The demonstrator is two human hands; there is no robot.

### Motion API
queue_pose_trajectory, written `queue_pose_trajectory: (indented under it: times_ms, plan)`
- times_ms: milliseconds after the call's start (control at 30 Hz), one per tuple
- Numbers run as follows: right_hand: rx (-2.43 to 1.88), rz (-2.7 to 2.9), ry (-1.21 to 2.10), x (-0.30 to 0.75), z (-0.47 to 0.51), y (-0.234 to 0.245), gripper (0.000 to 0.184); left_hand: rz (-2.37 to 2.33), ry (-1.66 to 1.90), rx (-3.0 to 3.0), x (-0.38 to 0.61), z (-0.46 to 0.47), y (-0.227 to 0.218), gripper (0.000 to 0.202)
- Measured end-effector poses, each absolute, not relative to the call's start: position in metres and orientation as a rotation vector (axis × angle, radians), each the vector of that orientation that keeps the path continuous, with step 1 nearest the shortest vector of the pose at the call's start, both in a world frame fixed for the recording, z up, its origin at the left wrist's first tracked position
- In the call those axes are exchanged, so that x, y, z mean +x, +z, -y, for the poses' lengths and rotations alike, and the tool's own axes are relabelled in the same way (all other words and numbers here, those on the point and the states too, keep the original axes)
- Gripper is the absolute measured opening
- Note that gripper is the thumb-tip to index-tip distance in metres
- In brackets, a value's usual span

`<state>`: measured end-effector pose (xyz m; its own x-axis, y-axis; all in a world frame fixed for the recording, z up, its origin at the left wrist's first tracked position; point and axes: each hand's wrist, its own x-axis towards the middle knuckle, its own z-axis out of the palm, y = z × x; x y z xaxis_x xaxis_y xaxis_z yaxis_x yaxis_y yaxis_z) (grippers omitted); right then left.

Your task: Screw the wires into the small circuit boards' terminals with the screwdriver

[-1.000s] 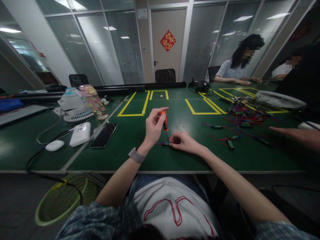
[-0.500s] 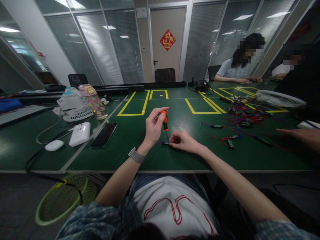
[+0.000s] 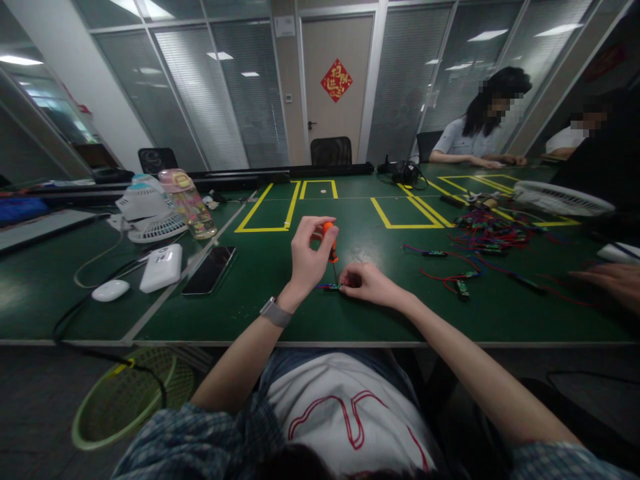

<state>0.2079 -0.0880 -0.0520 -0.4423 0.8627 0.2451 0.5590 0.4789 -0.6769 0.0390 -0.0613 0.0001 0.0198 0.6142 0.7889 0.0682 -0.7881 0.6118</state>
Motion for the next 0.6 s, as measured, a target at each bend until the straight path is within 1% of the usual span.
queue_pose_trajectory:
  times_ms: [133, 300, 467, 600]
  plan:
    - [-1.175, 2.155, 0.677, 0.2075, 0.0884, -0.0510, 0.005, -0.648, 1.848, 2.038, 0.0371, 0.0639, -0.0006, 0.020]
    - [-1.178, 2.159, 0.675, 0.2070, 0.0889, -0.0508, 0.004, -0.597, 1.794, 1.897, 0.0381, 0.0624, -0.0021, 0.020]
    - [-1.171, 2.156, 0.673, 0.2074, 0.0884, -0.0517, 0.004, -0.574, 1.798, 1.871, 0.0390, 0.0623, 0.0007, 0.015]
    - [-1.160, 2.158, 0.677, 0.2076, 0.0883, -0.0521, 0.004, -0.645, 1.833, 1.910, 0.0386, 0.0621, 0.0016, 0.007]
